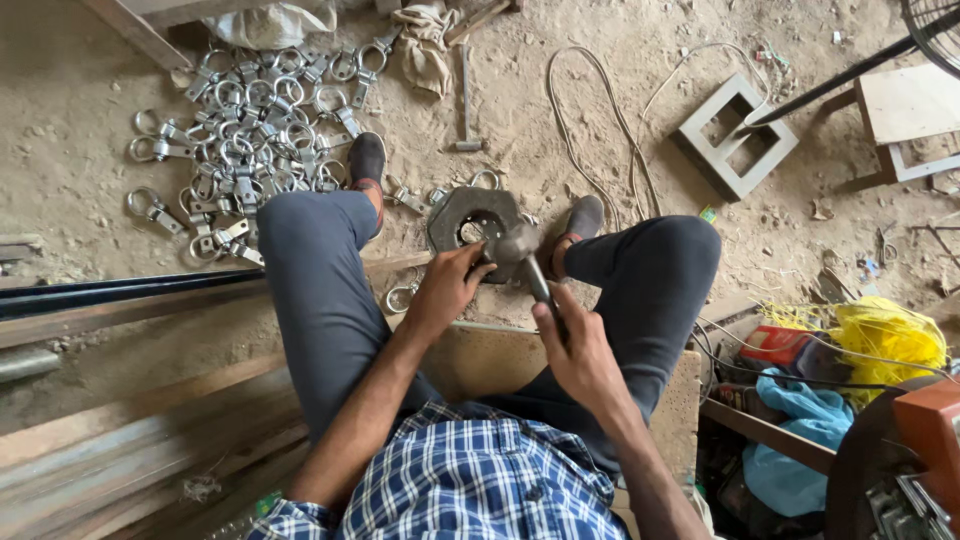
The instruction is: The person sits on the floor and uses a hammer and a metal punch to secure metal rings within a hexagonal jig. They place metal rings one at a time into the jig and strike the punch with the hammer by hand.
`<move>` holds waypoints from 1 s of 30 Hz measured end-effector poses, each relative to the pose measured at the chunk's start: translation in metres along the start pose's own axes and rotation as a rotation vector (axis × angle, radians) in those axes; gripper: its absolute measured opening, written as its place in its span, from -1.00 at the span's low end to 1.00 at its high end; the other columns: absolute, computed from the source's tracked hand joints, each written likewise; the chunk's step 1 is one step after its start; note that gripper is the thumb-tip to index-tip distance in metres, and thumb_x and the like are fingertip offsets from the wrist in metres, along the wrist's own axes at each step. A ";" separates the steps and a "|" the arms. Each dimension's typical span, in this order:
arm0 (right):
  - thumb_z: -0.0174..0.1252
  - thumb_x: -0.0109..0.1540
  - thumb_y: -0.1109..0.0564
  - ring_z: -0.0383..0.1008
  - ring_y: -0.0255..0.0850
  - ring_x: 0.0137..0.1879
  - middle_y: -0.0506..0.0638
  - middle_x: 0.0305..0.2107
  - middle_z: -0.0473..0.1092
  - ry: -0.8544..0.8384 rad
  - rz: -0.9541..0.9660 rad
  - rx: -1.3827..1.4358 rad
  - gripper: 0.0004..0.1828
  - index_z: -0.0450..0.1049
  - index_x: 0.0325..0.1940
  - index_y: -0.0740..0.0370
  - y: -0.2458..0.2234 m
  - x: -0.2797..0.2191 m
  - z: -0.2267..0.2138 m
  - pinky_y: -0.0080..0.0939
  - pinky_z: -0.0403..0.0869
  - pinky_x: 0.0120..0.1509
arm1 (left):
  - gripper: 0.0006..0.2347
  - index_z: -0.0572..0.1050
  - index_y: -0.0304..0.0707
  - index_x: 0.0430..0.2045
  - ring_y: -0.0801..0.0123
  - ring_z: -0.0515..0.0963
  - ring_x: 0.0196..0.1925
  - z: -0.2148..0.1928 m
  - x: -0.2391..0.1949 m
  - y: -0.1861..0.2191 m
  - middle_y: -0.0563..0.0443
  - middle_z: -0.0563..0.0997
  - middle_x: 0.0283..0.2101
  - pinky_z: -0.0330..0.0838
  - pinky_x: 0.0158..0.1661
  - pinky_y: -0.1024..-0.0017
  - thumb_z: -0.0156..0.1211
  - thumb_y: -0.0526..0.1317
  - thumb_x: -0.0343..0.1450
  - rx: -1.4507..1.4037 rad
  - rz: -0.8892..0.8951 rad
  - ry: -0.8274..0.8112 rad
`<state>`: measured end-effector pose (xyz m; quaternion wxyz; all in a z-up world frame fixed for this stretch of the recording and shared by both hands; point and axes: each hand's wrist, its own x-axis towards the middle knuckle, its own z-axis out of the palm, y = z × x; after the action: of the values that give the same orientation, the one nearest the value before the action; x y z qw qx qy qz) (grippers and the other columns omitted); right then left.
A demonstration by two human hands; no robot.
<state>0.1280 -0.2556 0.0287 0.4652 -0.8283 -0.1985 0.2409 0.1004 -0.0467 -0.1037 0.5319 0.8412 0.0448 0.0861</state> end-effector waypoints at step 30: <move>-0.13 0.48 0.04 0.22 -0.17 -0.63 0.08 -0.65 0.31 0.066 -0.025 -0.162 -0.73 0.34 -0.13 0.28 -0.005 0.019 0.004 -0.10 0.23 -0.56 | -0.74 0.55 -0.34 0.00 0.10 0.72 -0.21 0.012 -0.006 -0.029 -0.22 0.69 -0.18 0.60 -0.18 0.22 0.24 -0.32 0.42 0.128 -0.034 -0.042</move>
<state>0.1409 -0.2398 0.0272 0.4059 -0.8682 -0.2123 0.1908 0.0974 -0.0456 -0.1358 0.4795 0.8741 0.0532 0.0561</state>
